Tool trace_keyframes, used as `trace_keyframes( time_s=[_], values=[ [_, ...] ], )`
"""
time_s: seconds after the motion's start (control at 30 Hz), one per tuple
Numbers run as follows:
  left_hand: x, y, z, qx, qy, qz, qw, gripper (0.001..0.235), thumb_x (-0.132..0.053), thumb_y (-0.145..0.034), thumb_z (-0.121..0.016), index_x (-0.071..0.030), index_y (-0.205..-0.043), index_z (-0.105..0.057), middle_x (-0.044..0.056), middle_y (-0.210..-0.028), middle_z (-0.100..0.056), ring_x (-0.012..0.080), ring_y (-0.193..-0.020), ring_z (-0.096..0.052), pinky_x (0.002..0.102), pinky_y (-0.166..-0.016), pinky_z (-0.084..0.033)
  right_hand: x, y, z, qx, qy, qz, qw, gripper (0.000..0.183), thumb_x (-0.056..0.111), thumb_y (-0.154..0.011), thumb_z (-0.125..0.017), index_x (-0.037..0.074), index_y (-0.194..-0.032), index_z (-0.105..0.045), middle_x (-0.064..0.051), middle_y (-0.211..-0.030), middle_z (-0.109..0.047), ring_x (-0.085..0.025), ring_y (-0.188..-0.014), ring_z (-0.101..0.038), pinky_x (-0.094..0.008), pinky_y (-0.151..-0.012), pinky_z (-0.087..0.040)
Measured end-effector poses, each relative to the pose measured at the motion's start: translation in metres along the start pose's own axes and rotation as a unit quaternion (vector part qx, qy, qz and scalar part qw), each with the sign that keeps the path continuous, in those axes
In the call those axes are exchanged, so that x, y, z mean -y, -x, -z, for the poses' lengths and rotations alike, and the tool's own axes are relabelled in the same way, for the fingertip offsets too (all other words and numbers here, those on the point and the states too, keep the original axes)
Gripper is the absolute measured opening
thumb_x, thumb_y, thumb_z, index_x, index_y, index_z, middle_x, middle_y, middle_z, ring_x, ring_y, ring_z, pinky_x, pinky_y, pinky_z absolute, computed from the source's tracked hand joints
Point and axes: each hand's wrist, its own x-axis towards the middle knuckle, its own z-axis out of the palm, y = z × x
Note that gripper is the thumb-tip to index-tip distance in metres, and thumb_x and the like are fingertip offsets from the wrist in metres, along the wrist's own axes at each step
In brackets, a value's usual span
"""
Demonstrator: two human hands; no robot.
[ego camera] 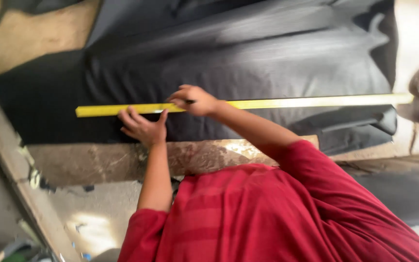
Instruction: Measuring, marking, and cutting black fabric on a workbench for upholstery.
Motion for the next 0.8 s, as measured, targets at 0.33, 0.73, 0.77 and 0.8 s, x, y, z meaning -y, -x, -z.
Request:
trace_keyframes(
  time_s=[0.33,0.73,0.77,0.8],
  values=[
    [0.002,0.001,0.001,0.055,0.014,0.006,0.998,0.127,-0.091,-0.071,-0.078,-0.007,-0.156,-0.035,0.022,-0.161,-0.025,0.0403,-0.151,-0.027,0.071,-0.117,-0.017,-0.022,0.17,0.122,0.056,0.105,-0.015,0.993,0.023,0.018,-0.097,-0.054,0.004,-0.101,-0.071,-0.018,-0.078,-0.064,-0.039,-0.078,-0.06,-0.048,-0.081,-0.051],
    [0.003,0.0,0.004,0.056,0.035,-0.013,0.998,0.124,-0.093,-0.079,-0.072,-0.004,-0.155,-0.033,0.026,-0.16,-0.024,0.0437,-0.151,-0.026,0.074,-0.116,-0.015,0.011,0.416,0.29,-0.128,0.441,-0.263,0.849,0.016,0.007,-0.105,-0.063,0.01,-0.114,-0.076,-0.016,-0.105,-0.072,-0.035,-0.096,-0.068,-0.041,-0.095,-0.056],
    [0.003,0.001,0.006,0.058,0.036,-0.011,0.998,0.123,-0.093,-0.08,-0.07,-0.003,-0.155,-0.033,0.026,-0.159,-0.024,0.0442,-0.151,-0.026,0.074,-0.115,-0.014,-0.006,0.395,0.267,-0.138,0.321,-0.223,0.91,0.026,0.009,-0.096,-0.056,0.01,-0.114,-0.075,-0.015,-0.103,-0.073,-0.036,-0.097,-0.067,-0.045,-0.096,-0.054],
    [0.0,-0.001,0.006,0.058,0.038,-0.007,0.998,0.122,-0.093,-0.082,-0.068,-0.002,-0.155,-0.033,0.026,-0.159,-0.023,0.0448,-0.151,-0.025,0.075,-0.115,-0.013,-0.023,0.372,0.248,-0.147,0.198,-0.174,0.953,0.035,0.01,-0.088,-0.049,0.01,-0.114,-0.074,-0.014,-0.101,-0.073,-0.037,-0.098,-0.066,-0.048,-0.097,-0.051]
  ],
)
